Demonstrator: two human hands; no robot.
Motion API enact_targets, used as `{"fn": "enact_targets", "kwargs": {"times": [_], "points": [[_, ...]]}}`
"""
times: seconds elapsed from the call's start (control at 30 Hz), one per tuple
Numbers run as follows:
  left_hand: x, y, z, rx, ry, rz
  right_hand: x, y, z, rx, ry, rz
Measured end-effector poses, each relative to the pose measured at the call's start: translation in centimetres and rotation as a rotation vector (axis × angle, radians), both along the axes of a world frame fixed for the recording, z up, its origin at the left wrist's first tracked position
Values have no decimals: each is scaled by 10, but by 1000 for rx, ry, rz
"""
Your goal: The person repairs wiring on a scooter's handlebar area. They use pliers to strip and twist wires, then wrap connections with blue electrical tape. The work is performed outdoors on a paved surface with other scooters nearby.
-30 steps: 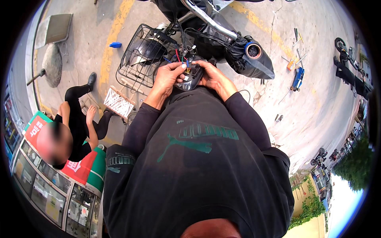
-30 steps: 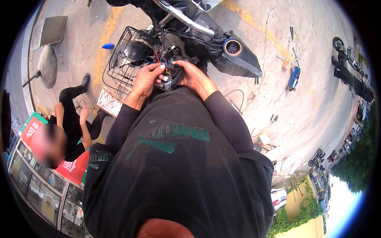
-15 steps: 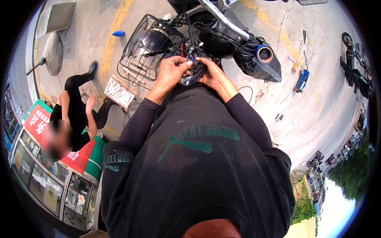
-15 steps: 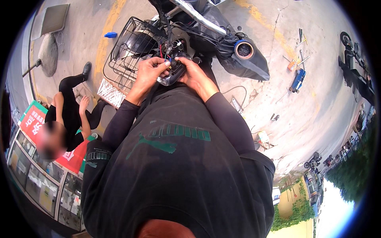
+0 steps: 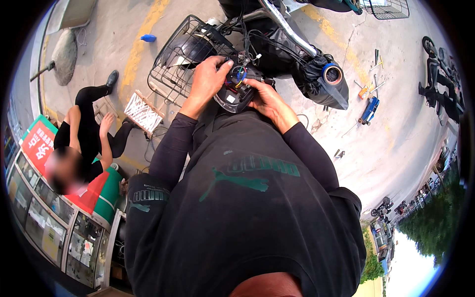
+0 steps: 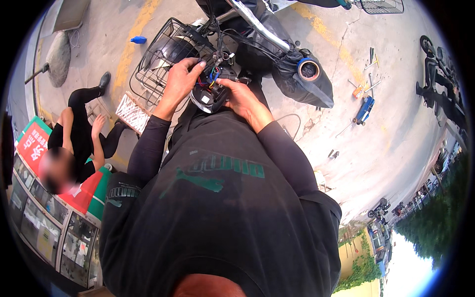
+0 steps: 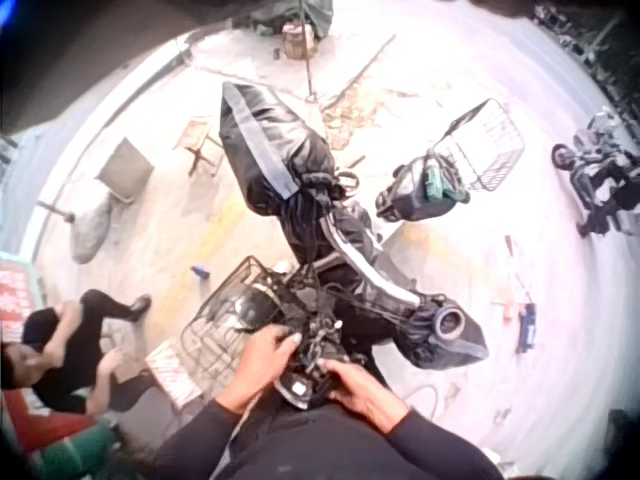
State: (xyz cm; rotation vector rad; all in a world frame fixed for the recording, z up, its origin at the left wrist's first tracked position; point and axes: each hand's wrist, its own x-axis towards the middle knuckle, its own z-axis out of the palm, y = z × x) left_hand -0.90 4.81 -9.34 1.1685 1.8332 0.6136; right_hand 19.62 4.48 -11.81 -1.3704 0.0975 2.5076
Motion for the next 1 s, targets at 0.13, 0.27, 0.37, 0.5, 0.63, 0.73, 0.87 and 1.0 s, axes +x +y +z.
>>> {"fn": "enact_targets", "kwargs": {"times": [0.13, 0.27, 0.37, 0.5, 0.63, 0.73, 0.87, 1.0], "points": [[2, 0, 25, 492, 177, -81, -2, 6, 7, -13, 58, -103], [14, -28, 40, 386, -53, -247, -4, 7, -3, -20, 143, -129], [22, -26, 48, 345, -127, -175, 6, 15, 12, 31, -64, 229], [17, -11, 52, 312, -175, -101, 30, 38, 42, 453, -580, 423], [8, -8, 50, 207, -238, -70, 10, 47, 24, 490, -487, 42], [4, -1, 60, 165, -241, -117, -15, 52, 19, 521, -475, -30], [-1, 1, 60, 169, -199, -183, -37, 45, 21, 1039, -748, -107], [-2, 9, 60, 271, -185, -212, -35, 56, 40, 1531, -808, 77]]}}
